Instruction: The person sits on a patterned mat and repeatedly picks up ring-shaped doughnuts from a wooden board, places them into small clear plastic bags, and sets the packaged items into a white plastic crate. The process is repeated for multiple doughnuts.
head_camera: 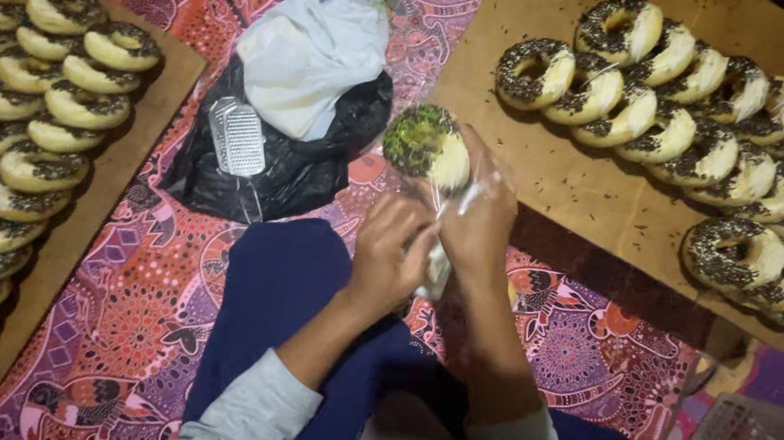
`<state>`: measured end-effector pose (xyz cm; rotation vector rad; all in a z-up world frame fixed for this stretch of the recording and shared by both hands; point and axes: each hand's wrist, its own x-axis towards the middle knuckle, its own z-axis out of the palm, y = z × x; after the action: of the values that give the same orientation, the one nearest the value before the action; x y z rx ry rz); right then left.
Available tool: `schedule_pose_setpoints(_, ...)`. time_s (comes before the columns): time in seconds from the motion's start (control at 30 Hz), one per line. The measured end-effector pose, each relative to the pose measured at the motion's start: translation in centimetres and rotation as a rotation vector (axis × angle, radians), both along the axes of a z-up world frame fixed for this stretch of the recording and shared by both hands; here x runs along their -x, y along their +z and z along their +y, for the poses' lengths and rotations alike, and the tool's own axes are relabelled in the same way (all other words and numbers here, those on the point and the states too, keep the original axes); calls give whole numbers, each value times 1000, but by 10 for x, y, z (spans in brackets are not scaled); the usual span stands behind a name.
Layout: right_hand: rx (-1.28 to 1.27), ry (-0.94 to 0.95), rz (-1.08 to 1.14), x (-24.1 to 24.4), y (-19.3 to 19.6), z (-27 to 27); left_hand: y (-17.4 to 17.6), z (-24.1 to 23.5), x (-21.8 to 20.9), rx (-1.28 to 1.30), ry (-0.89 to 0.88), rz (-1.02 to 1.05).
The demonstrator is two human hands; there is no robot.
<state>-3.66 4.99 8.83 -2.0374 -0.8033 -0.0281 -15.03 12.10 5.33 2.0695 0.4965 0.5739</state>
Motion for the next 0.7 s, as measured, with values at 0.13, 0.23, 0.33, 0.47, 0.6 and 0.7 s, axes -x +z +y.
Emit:
schedule_pose_setpoints(0.13, -115, 213, 161, 17, -1, -12, 14, 25, 36, -452, -187, -333)
schedule_pose_setpoints(0.23, -159, 513, 1111, 37, 1, -23, 16, 42, 72, -427, -178, -364)
schedule_pose_setpoints(0.33, 270, 439, 485, 73, 8, -28, 7, 42, 119, -86, -25, -378)
schedule_pose_setpoints(0.47, 307, 428, 86, 114, 27, -14, -6, 35, 149, 531, 314, -288)
schedule_pose_setpoints(0.6, 172, 483, -104, 126, 38, 0, -16, 34, 153, 608, 365, -316)
schedule_pose_setpoints(0.7, 33, 523, -290, 124, 36, 2, -15, 29, 148, 556, 373, -307)
